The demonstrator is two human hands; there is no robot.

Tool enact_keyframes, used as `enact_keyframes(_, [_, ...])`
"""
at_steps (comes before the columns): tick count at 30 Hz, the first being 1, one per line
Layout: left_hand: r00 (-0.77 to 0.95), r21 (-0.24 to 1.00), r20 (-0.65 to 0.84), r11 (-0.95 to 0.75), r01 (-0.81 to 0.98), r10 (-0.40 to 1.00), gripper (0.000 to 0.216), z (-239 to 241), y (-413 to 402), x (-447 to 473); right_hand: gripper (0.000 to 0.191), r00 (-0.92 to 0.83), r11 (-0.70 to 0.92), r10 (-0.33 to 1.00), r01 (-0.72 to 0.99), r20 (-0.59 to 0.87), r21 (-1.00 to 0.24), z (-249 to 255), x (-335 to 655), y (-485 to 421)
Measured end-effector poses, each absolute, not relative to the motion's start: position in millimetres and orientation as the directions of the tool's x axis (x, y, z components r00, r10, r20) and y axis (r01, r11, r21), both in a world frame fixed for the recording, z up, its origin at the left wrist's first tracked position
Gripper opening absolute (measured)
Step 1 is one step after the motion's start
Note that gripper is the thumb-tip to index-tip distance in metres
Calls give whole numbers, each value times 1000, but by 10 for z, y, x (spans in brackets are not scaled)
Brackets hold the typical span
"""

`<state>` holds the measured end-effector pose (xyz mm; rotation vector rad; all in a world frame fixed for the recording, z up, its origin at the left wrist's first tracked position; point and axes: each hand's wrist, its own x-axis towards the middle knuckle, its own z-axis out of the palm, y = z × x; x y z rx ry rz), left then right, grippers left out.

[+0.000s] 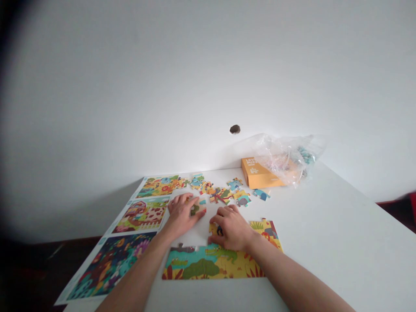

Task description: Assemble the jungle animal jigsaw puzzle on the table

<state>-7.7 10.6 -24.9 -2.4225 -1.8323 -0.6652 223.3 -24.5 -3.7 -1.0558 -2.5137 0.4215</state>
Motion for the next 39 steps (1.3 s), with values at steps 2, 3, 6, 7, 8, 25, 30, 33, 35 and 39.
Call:
enact_keyframes(2, [221,217,340,-305,927,914,39,-250,103,-80,39,-642,670,732,617,228,-413,-44,2233,-241])
enact_keyframes(3, [223,217,337,-306,927,915,39,-248,101,-78,39,-639,668,734,618,229,-414,-47,2234,-238])
enact_keyframes(6, [230,229,334,-315,921,914,37,-239,95,-71,38,-630,662,741,624,233,-416,-52,2233,-229])
enact_keyframes(7, [232,233,334,-319,919,913,37,-235,92,-69,38,-629,662,741,624,236,-415,-54,2233,-227])
enact_keyframes(8, [237,237,336,-325,916,912,36,-230,88,-67,37,-628,662,741,625,238,-414,-57,2233,-225])
enact_keyframes(25, [310,638,446,-541,548,840,22,-149,-13,117,25,-431,577,817,616,383,-537,-150,2195,-183])
enact_keyframes(30, [272,686,400,-483,545,875,28,-153,-3,112,25,-363,547,836,601,411,-582,-146,2186,-190])
enact_keyframes(33, [268,708,374,-460,535,888,28,-165,7,86,25,-347,528,848,606,399,-595,-134,2187,-190])
enact_keyframes(35, [272,710,369,-458,534,889,28,-175,10,75,26,-350,520,853,612,386,-596,-126,2183,-193])
enact_keyframes(39, [271,705,367,-456,543,890,27,-176,7,70,28,-352,516,857,618,377,-593,-120,2176,-196])
